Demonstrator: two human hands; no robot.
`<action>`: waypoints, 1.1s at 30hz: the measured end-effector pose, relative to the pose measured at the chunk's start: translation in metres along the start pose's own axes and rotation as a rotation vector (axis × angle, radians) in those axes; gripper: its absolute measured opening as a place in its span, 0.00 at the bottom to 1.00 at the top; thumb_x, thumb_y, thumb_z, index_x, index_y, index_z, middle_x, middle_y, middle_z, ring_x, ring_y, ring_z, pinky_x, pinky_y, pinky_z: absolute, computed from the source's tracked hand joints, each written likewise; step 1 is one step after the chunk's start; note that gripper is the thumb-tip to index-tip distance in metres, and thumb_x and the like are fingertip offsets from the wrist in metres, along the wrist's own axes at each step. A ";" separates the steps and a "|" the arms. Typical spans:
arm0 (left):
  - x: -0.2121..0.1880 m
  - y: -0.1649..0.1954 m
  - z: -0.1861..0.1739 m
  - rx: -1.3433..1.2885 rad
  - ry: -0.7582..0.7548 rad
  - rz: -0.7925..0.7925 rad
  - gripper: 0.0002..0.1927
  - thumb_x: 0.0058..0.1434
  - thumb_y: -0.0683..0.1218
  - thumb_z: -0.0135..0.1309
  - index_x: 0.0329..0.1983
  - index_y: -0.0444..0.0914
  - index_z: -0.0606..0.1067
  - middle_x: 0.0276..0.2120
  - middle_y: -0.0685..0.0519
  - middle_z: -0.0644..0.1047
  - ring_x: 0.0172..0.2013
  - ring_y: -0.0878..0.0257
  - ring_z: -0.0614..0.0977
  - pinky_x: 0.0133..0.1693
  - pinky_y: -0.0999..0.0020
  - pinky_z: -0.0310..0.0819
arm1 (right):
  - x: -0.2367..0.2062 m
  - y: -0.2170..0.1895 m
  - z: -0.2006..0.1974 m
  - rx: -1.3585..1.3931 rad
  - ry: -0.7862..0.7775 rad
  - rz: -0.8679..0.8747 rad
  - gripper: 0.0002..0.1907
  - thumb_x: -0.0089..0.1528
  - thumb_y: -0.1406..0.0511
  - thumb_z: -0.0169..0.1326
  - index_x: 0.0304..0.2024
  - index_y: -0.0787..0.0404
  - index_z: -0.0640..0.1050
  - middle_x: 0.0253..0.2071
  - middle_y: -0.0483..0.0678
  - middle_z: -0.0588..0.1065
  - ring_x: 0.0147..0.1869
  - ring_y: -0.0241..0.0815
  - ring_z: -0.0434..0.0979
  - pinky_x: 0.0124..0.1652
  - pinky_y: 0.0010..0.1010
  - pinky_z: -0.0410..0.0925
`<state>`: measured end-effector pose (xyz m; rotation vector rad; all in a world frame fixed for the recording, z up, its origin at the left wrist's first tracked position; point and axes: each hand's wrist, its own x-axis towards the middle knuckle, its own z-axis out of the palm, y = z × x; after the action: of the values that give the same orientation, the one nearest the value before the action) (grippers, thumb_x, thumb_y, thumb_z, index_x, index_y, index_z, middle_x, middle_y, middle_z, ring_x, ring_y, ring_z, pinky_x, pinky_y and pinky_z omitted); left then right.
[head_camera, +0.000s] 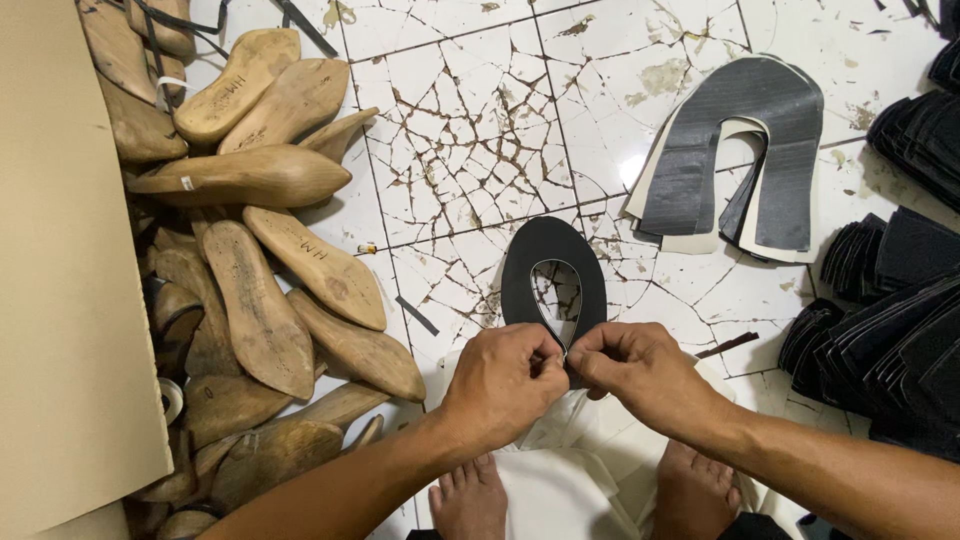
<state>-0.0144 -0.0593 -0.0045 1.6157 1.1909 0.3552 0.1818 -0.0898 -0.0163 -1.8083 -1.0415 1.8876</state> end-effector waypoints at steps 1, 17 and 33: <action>0.000 0.000 0.000 0.004 -0.026 -0.021 0.07 0.55 0.44 0.55 0.29 0.35 0.77 0.26 0.48 0.81 0.26 0.57 0.83 0.32 0.63 0.78 | 0.000 -0.001 0.000 -0.009 0.000 -0.003 0.12 0.61 0.64 0.53 0.34 0.67 0.82 0.28 0.48 0.81 0.31 0.35 0.78 0.36 0.29 0.75; 0.001 0.001 -0.007 -0.097 -0.135 -0.217 0.10 0.55 0.46 0.56 0.34 0.36 0.82 0.27 0.52 0.83 0.26 0.65 0.83 0.33 0.68 0.78 | -0.005 0.010 -0.001 -0.264 0.026 -0.261 0.08 0.58 0.66 0.54 0.34 0.63 0.81 0.26 0.43 0.81 0.30 0.31 0.78 0.30 0.27 0.73; -0.001 0.004 -0.012 -0.007 -0.269 -0.358 0.11 0.58 0.48 0.56 0.38 0.38 0.83 0.23 0.51 0.83 0.23 0.65 0.81 0.30 0.68 0.77 | -0.004 0.018 0.004 -0.292 -0.020 -0.401 0.06 0.59 0.67 0.55 0.32 0.65 0.80 0.29 0.46 0.79 0.30 0.36 0.79 0.30 0.30 0.73</action>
<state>-0.0212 -0.0533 0.0040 1.3593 1.2358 -0.0851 0.1834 -0.1063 -0.0262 -1.5680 -1.6182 1.5773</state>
